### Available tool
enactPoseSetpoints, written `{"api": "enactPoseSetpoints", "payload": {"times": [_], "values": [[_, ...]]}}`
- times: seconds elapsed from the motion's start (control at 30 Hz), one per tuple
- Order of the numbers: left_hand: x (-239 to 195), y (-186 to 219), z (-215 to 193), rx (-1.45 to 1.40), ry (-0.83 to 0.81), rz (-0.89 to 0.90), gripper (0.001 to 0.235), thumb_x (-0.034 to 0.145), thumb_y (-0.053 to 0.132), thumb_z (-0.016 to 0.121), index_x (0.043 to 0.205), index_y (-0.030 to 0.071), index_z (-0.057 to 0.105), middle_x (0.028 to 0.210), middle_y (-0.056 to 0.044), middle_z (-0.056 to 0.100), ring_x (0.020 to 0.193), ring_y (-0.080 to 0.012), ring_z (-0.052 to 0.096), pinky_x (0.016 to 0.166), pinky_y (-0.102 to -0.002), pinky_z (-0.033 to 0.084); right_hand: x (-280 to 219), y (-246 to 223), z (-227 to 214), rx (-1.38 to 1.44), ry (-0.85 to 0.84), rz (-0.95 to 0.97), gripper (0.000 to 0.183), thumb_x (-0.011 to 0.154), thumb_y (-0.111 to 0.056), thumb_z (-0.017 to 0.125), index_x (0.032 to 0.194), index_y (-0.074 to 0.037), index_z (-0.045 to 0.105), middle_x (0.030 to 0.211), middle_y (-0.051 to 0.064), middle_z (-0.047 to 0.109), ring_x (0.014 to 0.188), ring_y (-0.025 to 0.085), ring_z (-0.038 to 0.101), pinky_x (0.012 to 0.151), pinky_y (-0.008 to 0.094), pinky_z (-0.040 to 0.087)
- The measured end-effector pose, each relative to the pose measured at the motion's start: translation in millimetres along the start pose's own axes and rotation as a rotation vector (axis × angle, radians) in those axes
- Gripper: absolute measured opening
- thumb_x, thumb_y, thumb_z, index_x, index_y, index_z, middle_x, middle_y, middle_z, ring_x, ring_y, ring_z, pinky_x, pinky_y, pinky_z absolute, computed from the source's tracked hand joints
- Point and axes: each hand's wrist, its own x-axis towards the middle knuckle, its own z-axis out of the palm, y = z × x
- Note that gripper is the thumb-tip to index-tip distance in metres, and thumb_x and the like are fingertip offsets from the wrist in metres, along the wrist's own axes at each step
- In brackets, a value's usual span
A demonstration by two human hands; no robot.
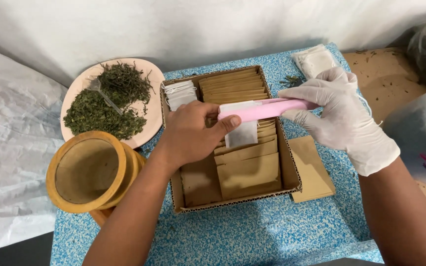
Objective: Sealing individual tea bags using a handheld heat sealer and organizing them into a cardboard box.
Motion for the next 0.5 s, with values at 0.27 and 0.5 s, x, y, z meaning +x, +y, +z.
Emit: {"api": "enactPoseSetpoints", "payload": {"times": [0.27,0.5], "values": [[3.5,-4.7,2.8,-0.111,0.283,0.293,0.071,0.087,0.064,0.044,0.138,0.016,0.059,0.121,-0.007,0.067,0.118,-0.029,0.056,0.096,-0.053,0.03,-10.6,-10.3,-8.9,-0.041,0.208,-0.045,0.038,0.09,-0.035,0.079,0.124,-0.017,0.075,0.103,-0.005,0.07,0.106,0.025,0.046,0.101,0.042,0.027],[16.1,25.1,17.5,-0.012,0.39,0.599,0.052,0.093,0.053,0.054,0.131,0.02,0.065,0.125,-0.005,0.068,0.12,-0.0299,0.057,0.097,-0.051,0.03,-53.3,-12.6,-26.1,-0.028,0.348,-0.039,0.04,0.09,-0.024,0.084,0.125,-0.007,0.073,0.116,0.005,0.072,0.105,0.025,0.049,0.102,0.037,0.036]]}}
